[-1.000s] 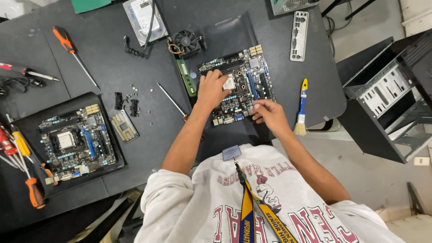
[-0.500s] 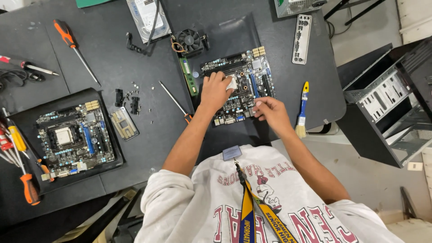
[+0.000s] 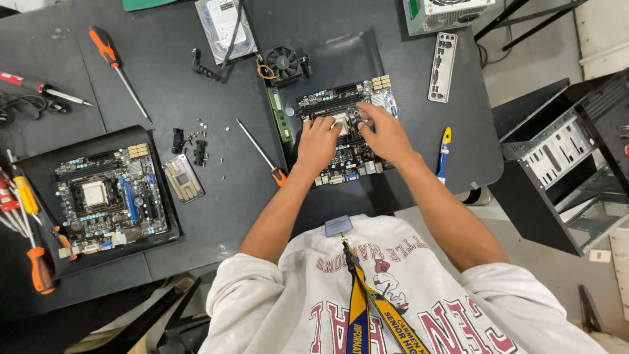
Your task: Cleaning a computer motherboard with a brush and installing internal components like CPU and RAM.
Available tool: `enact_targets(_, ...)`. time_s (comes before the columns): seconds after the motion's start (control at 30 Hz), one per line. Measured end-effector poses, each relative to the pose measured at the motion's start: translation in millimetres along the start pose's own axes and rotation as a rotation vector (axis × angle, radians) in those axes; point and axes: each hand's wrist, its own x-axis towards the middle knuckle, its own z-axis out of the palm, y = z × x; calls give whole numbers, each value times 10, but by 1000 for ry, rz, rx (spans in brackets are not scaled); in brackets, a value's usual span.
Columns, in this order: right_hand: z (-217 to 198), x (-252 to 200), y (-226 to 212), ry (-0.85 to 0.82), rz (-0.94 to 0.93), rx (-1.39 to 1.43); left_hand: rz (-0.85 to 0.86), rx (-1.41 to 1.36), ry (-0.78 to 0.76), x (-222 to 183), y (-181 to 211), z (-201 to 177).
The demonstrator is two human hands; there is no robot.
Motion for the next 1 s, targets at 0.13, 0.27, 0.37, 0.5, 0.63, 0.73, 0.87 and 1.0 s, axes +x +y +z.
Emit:
enact_targets(0.13, 36, 111, 41, -34, -124, -137, -25, 38, -4, -43, 69, -66)
enact_targets(0.27, 72, 102, 78, -46, -126, -160, -3, 59, 1, -46, 68, -102)
enact_targets(0.37, 47, 83, -13, -41, -113, -136, -11, 27, -12, -54, 70, -98)
enact_targets(0.5, 74, 94, -19, -126, -133, -175, -24, 25, -25, -67, 84, -103)
enact_targets(0.63, 151, 43, 185, -99, -207, -244, -49, -56, -57, -98, 69, -159)
enact_targets(0.73, 172, -79, 236, -107, -256, -356, -55, -88, -69, -114, 52, -153)
enact_targets(0.87, 211, -170, 282, -118, -263, -491, -74, -93, -51, -114, 48, -109)
enact_targets(1.0, 289, -238, 338, -92, -323, -623, -110, -162, -80, -117, 64, -225)
